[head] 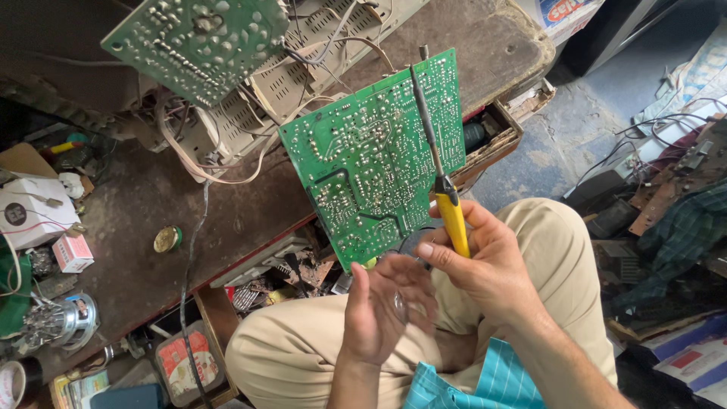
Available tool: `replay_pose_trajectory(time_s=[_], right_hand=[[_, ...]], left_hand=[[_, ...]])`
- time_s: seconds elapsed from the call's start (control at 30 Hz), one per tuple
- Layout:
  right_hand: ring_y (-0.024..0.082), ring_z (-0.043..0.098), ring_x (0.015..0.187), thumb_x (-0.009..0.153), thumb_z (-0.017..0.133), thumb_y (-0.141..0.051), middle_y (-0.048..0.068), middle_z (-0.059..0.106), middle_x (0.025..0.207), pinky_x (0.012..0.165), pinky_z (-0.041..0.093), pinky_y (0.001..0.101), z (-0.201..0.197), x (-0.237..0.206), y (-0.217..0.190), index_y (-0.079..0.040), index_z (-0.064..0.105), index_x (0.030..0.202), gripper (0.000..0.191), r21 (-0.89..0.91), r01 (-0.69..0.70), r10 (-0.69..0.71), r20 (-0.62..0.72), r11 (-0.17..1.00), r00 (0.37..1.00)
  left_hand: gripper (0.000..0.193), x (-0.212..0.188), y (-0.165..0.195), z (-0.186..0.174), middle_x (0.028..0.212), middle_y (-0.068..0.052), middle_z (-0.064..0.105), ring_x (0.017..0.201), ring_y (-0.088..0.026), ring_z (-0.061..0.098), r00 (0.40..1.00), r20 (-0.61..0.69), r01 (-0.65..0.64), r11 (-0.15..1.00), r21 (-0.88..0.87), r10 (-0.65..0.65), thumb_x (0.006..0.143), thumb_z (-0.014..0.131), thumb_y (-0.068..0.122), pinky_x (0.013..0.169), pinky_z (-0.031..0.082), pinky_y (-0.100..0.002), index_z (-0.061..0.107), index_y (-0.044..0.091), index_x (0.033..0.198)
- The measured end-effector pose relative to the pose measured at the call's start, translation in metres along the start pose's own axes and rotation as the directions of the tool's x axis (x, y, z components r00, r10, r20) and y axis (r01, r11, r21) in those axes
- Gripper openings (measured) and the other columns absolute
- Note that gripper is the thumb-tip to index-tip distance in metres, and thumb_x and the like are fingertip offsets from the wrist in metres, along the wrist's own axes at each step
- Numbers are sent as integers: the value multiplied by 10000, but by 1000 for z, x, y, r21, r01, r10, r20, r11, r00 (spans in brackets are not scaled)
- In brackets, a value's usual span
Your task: The person is soldering a green circuit board using a soldering iron and solder wire. They hold the board with one hand and apply solder to various points on the board with the other hand.
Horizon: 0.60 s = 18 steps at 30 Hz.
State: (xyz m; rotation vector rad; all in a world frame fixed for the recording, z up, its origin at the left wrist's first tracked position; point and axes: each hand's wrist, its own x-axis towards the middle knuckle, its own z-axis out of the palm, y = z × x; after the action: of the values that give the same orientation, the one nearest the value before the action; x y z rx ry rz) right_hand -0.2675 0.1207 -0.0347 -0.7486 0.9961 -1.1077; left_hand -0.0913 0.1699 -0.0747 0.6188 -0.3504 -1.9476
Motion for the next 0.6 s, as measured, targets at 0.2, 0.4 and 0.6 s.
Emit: replay_pose_trajectory(time_s=[0.2, 0.4, 0.6], right_hand=[[-4, 487, 573, 797, 814, -56, -41, 709, 807, 456, 325, 178, -3, 4, -6, -79, 647, 1201, 437, -42, -83, 83, 3, 996, 997], [-5, 493, 582, 812, 824, -59, -49, 661, 789, 464, 339, 180, -7, 8, -2, -75, 646, 1222, 447, -18, -52, 53, 81, 998, 995], [26, 616, 732, 814, 807, -9, -14, 697, 854, 603, 477, 184, -9, 11, 2, -47, 620, 1251, 476, 40, 17, -20, 97, 999, 995]], left_hand=[[921, -2, -19, -28, 1162, -404, 656, 897, -405, 753, 917, 382, 206, 957, -204, -116, 1005, 456, 687, 576, 609, -385, 590, -207, 1177], [645, 6, -10, -31, 1127, -368, 661, 898, -428, 756, 904, 412, 119, 993, 5, -110, 1041, 598, 476, 604, 630, -430, 630, -168, 1045], [267, 10, 5, -8, 939, -216, 725, 707, -271, 733, 982, 116, 108, 951, 289, -146, 1038, 653, 152, 598, 608, -368, 653, -106, 1105]])
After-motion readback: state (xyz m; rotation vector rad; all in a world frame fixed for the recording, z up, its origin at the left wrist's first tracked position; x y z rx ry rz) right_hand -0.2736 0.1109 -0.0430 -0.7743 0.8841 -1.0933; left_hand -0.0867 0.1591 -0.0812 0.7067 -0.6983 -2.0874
